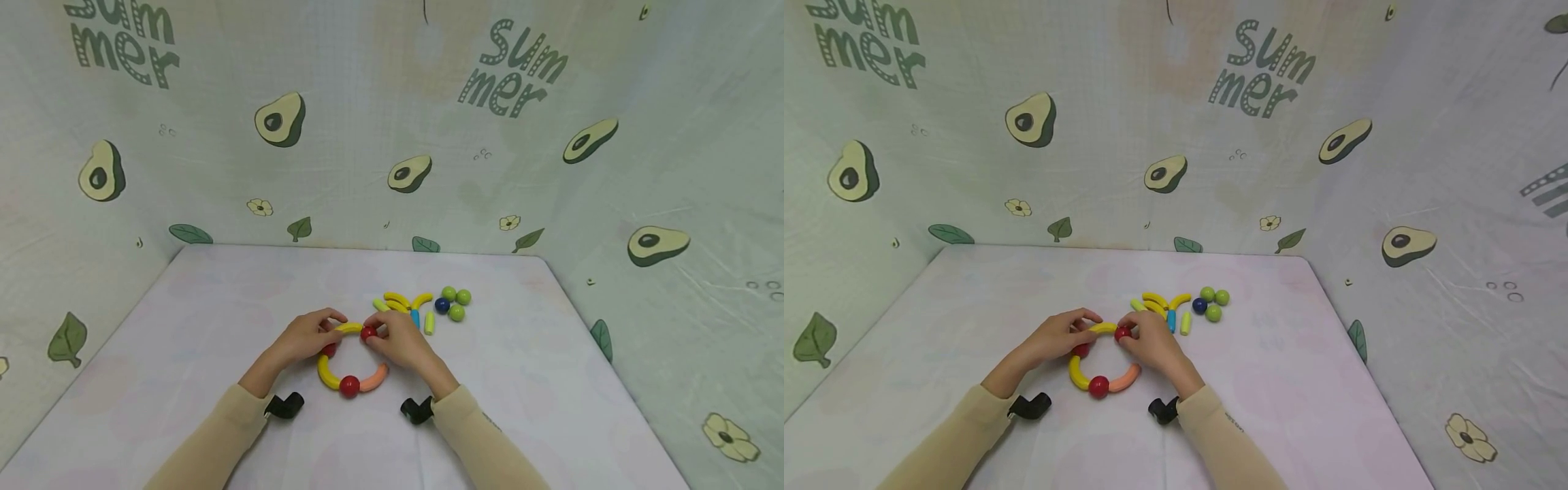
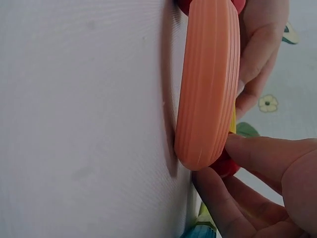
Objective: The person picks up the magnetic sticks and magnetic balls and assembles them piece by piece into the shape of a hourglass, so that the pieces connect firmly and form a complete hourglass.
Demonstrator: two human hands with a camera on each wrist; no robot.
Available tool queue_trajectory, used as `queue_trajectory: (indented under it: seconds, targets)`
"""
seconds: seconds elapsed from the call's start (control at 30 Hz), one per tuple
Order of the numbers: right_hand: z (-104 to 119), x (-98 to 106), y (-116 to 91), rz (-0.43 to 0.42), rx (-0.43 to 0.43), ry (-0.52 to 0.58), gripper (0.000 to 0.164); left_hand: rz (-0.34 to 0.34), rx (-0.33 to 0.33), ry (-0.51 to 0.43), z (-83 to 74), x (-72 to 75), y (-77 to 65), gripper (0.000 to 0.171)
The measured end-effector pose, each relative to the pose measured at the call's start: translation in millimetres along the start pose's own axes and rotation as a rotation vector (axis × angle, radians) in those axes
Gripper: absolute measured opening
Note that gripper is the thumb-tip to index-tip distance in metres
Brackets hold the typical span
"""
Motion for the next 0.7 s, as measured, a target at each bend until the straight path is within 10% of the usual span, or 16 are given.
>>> queue_trajectory:
  seconds: [0.7]
  targets:
    - [4.0,13.0,-2.5,0.097,-0.006,0.029,0.031,0.001,0.020,-0.004,5.5,5.7,2.4,0.026]
Point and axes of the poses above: each hand's wrist, its own y-axis towards the middle knuckle, its own x-axis out of the back of the hand, z = x × y, the point moved 7 cm from there along y, towards the middle knuckle, and after that the axes turned 7 degrees about -z, right-handed, at the moved point
